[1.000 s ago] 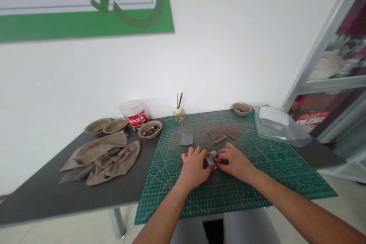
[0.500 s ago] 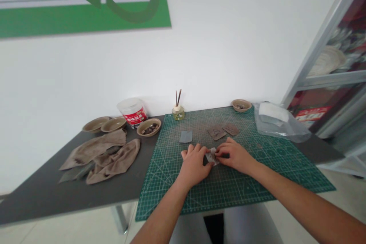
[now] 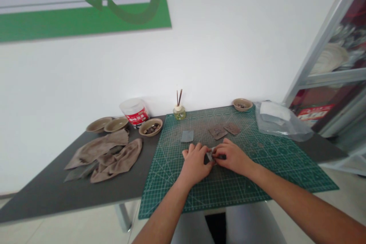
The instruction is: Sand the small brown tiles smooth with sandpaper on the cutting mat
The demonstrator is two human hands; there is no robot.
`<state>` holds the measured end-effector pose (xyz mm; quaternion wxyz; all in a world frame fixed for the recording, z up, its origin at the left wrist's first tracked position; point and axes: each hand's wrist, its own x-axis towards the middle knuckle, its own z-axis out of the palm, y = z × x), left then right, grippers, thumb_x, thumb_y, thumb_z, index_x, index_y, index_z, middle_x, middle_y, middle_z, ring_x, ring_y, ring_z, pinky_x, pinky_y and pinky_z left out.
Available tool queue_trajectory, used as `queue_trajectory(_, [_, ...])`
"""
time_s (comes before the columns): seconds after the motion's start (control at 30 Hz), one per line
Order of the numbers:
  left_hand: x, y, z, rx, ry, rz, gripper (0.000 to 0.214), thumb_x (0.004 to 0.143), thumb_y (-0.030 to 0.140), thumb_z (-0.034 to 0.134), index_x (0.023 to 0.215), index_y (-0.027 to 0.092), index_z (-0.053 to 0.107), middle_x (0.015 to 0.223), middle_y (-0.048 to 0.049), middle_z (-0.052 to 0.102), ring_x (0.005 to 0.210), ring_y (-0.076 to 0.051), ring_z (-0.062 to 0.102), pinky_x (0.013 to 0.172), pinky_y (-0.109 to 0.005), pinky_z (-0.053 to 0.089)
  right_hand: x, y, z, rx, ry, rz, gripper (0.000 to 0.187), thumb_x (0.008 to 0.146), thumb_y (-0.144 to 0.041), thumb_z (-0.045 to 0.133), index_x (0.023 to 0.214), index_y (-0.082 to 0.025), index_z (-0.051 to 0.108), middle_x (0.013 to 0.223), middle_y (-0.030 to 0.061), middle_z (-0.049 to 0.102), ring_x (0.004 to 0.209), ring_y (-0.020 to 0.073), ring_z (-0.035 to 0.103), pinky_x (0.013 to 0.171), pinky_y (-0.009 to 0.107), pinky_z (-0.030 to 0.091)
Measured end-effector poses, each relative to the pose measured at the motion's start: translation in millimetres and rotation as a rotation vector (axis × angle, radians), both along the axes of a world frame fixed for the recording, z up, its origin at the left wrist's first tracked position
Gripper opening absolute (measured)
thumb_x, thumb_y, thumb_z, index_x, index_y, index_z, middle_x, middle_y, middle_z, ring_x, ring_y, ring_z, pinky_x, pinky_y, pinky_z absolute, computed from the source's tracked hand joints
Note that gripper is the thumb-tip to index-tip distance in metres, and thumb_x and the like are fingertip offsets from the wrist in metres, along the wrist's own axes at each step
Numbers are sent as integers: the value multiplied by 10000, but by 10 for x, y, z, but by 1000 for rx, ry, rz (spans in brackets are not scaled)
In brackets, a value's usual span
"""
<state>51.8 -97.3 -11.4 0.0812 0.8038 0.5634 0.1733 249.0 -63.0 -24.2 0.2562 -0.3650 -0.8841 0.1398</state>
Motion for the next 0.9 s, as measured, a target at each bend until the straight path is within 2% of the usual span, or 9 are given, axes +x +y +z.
queue_trajectory(0.07, [-3, 0, -4, 9, -11, -17, 270, 790, 396, 631, 1030, 273, 608, 1034, -53, 596, 1022, -304, 468, 797, -412, 309, 18, -9, 5, -13, -17, 35, 27, 783, -223, 705, 761, -238, 704, 887, -12, 726, 799, 183, 545, 816, 365, 389])
queue_trajectory(0.17, [-5, -4, -2, 11, -30, -24, 311, 773, 393, 661, 1052, 266, 607, 1048, -54, 600, 1038, -305, 468, 809, -408, 308, 34, 1, 2, -6, -5, -19, 58, 813, -260, 685, 765, -240, 711, 903, 7, 727, 839, 203, 554, 810, 373, 397])
queue_trajectory(0.3, [-22, -1, 11, 17, -123, -9, 282, 853, 389, 584, 1107, 265, 588, 1059, -40, 621, 1023, -268, 480, 806, -384, 309, -58, 8, -14, 47, 54, -15, 75, 833, -220, 665, 886, -239, 714, 987, 15, 727, 910, 205, 578, 848, 375, 402])
queue_trajectory(0.4, [-61, 27, 15, -3, -222, -10, 209, 917, 405, 496, 979, 247, 618, 979, -21, 644, 982, -235, 497, 801, -366, 315, -131, -6, -13, 84, 186, -25, 117, 851, -228, 656, 962, -240, 691, 1056, 18, 719, 949, 195, 601, 903, 381, 397])
queue_trajectory(0.47, [-94, 52, 12, -24, -292, -26, 212, 923, 399, 494, 898, 232, 622, 937, -11, 653, 974, -221, 506, 812, -359, 323, -163, -15, -10, 95, 256, -31, 121, 856, -256, 659, 974, -244, 677, 1069, 21, 715, 966, 198, 606, 923, 385, 398])
queue_trajectory(0.6, [-143, 95, -7, -28, -402, -46, 165, 907, 363, 532, 878, 234, 631, 916, -1, 661, 999, -213, 518, 857, -357, 342, -215, -34, -12, 86, 309, -46, 90, 856, -273, 657, 939, -240, 660, 1033, 24, 710, 967, 201, 603, 915, 375, 416])
queue_trajectory(0.67, [-158, 113, -26, -4, -440, -29, 146, 895, 346, 546, 870, 234, 637, 905, -4, 655, 991, -211, 528, 865, -352, 358, -228, -49, -15, 68, 293, -91, 187, 844, -286, 665, 1023, -239, 644, 1038, 33, 696, 976, 209, 591, 903, 368, 429])
queue_trajectory(0.8, [-203, 158, -75, 71, -600, 87, 137, 866, 322, 559, 830, 209, 627, 843, -14, 622, 882, -190, 554, 804, -310, 407, -181, -64, -22, 16, 142, -194, 560, 747, -386, 752, 1247, -217, 565, 1152, 79, 637, 1084, 267, 524, 944, 408, 413])
queue_trajectory(0.9, [-242, 184, -103, 92, -723, 183, 150, 840, 341, 577, 805, 198, 607, 782, -7, 596, 773, -173, 548, 700, -272, 414, -119, -37, -28, -29, 5, -177, 595, 724, -463, 757, 1238, -209, 596, 1177, 107, 607, 1119, 295, 488, 972, 438, 379])
